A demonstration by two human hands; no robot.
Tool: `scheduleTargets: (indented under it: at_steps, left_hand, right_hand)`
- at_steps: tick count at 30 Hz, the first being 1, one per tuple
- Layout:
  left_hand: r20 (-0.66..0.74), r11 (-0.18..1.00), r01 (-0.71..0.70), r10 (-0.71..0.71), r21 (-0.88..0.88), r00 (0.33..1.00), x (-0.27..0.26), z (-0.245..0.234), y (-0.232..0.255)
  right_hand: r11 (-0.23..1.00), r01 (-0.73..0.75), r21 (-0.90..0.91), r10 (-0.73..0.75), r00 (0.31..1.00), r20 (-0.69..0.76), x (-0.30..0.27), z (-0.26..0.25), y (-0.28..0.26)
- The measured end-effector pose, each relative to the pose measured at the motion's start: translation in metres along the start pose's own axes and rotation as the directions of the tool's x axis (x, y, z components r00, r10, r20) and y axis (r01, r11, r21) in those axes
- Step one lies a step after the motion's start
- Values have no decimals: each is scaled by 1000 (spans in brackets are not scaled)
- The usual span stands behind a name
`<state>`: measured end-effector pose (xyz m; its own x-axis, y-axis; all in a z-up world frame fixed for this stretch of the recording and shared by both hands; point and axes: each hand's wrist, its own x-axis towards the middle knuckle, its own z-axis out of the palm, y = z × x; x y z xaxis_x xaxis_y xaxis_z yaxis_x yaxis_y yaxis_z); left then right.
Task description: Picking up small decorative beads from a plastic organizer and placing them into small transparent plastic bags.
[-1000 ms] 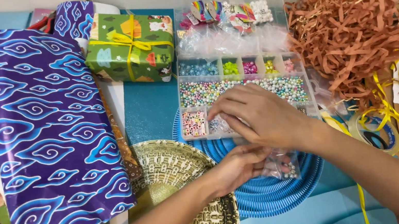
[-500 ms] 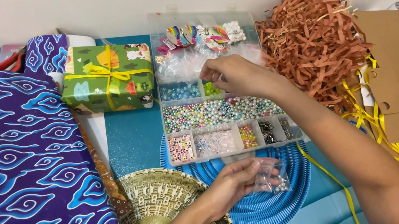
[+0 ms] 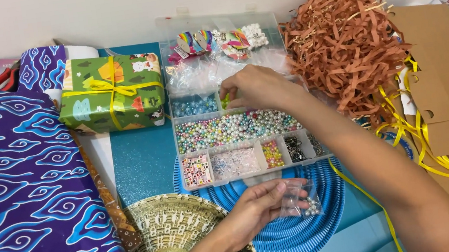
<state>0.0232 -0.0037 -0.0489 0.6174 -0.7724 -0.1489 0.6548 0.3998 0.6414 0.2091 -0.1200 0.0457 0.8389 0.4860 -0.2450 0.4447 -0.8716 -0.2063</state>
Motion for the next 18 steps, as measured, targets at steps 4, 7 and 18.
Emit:
scheduleTargets:
  at_steps: [4, 7, 18]
  left_hand:
    - [-7, 1000, 3, -3, 11, 1000, -2, 2, 3]
    - [-20, 1000, -3, 4, 20, 1000, -2, 1, 2]
    - [-28, 996, -85, 86, 28, 996, -1, -3, 1]
  right_hand:
    - [999, 9, -45, -11, 1000, -29, 2, 9, 6]
    - [1000, 0, -13, -1, 998, -67, -1, 9, 6]
    - [852, 145, 503, -115, 989, -90, -112, -1, 13]
